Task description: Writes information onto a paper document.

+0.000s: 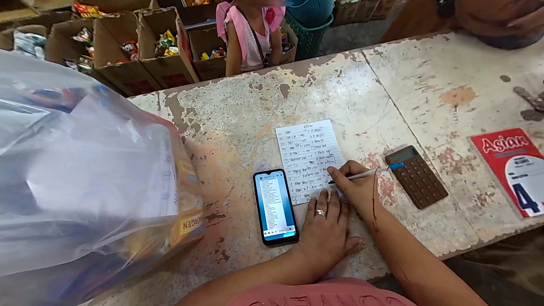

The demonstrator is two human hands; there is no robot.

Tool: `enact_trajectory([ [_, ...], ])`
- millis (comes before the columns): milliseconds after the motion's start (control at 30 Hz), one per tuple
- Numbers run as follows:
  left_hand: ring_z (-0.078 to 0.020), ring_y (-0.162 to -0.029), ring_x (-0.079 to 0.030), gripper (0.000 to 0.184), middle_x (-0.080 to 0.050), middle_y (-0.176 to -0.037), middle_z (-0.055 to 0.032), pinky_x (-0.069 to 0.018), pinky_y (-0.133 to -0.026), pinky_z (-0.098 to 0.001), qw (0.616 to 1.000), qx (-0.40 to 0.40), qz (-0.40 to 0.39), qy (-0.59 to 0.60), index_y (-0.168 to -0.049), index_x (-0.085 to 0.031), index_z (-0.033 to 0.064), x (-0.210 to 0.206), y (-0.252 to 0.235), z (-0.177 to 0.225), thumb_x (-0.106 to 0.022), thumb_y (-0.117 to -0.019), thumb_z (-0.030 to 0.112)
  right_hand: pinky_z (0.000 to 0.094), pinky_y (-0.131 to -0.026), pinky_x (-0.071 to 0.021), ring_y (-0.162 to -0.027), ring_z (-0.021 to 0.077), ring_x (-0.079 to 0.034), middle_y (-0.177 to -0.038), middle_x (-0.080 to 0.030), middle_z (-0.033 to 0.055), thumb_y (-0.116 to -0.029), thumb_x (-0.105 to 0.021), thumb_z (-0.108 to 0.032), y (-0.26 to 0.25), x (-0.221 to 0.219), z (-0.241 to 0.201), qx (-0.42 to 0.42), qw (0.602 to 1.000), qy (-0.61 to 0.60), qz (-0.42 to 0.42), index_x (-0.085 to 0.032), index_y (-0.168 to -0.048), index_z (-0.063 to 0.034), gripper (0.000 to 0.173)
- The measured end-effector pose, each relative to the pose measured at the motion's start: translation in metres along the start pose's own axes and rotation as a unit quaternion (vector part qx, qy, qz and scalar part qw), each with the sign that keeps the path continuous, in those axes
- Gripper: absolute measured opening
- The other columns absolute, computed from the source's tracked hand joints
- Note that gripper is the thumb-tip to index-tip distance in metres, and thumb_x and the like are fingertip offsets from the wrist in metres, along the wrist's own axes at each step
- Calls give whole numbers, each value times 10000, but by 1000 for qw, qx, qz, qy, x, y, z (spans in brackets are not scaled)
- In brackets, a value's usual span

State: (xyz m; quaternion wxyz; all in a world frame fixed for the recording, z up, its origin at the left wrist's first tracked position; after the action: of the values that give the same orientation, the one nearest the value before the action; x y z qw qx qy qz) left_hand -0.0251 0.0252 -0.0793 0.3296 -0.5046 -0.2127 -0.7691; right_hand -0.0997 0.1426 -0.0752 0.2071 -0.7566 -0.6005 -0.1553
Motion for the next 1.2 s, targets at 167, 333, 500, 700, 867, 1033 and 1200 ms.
enact_trajectory([
  [167,-432,-1446,-423,755,-440,-1571,-213,-363,-1138,-610,1000,-7,10,-9,-1474,-516,14,0,0,-1,-437,-1004,599,134,-472,-386,-484,-32,-459,-579,-494,-83,-990,-658,-215,3,2,-1,28,999,-14,8,-552,-744,-119,284],
  [333,-391,-1460,-418,768,-430,-1586,-187,-360,-1151,-575,1000,1,8,-21,-1488,-490,-11,-1,-1,-3,-433,-1009,587,113,-490,-382,-506,-54,-453,-601,-494,-96,-972,-671,-203,5,3,-5,51,999,-8,18,-552,-739,-120,274],
  [500,-381,-1483,-384,838,-378,-1615,-194,-330,-1176,-558,1000,8,-4,-24,-1511,-447,-28,-3,-2,-5,-396,-1001,635,105,-489,-378,-504,-59,-447,-596,-488,-91,-978,-666,-188,4,2,-6,59,998,-11,13,-548,-750,-109,269],
  [700,-386,-1485,-380,851,-372,-1616,-203,-329,-1174,-561,1000,8,-8,-27,-1513,-440,-33,-3,-2,-4,-395,-996,641,117,-495,-394,-503,-51,-463,-594,-488,-98,-1040,-582,-280,0,1,-2,35,999,-15,5,-545,-754,-123,328],
  [867,-397,-1473,-395,847,-394,-1601,-212,-339,-1167,-568,1000,6,5,-22,-1498,-464,-32,-3,-2,-3,-413,-989,644,135,-474,-395,-483,-33,-473,-580,-507,-87,-1011,-646,-280,-2,1,1,7,1000,-10,5,-555,-760,-127,308],
  [1033,-417,-1459,-409,814,-424,-1579,-222,-348,-1159,-584,1000,2,15,-17,-1486,-502,15,-2,-2,-3,-419,-985,651,137,-476,-403,-485,-25,-479,-573,-508,-71,-950,-733,-194,-2,2,0,-8,1000,-18,10,-546,-748,-111,288],
  [1200,-421,-1445,-428,812,-435,-1565,-238,-367,-1150,-576,1000,0,21,2,-1465,-522,-2,-2,-1,-3,-429,-984,646,152,-454,-378,-454,-20,-452,-543,-495,-71,-943,-740,-212,-3,1,0,-9,1000,-2,4,-539,-708,-113,325],
])
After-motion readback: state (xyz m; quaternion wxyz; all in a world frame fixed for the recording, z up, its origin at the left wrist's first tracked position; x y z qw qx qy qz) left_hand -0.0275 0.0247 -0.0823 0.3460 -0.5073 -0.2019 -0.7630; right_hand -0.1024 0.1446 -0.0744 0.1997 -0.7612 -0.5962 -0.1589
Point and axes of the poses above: each hand's wrist, its own y-axis away from the middle knuckle, its own x-axis out of the back of the hand, z = x × y, the point moved 6 cm from there along -y, towards the middle knuckle
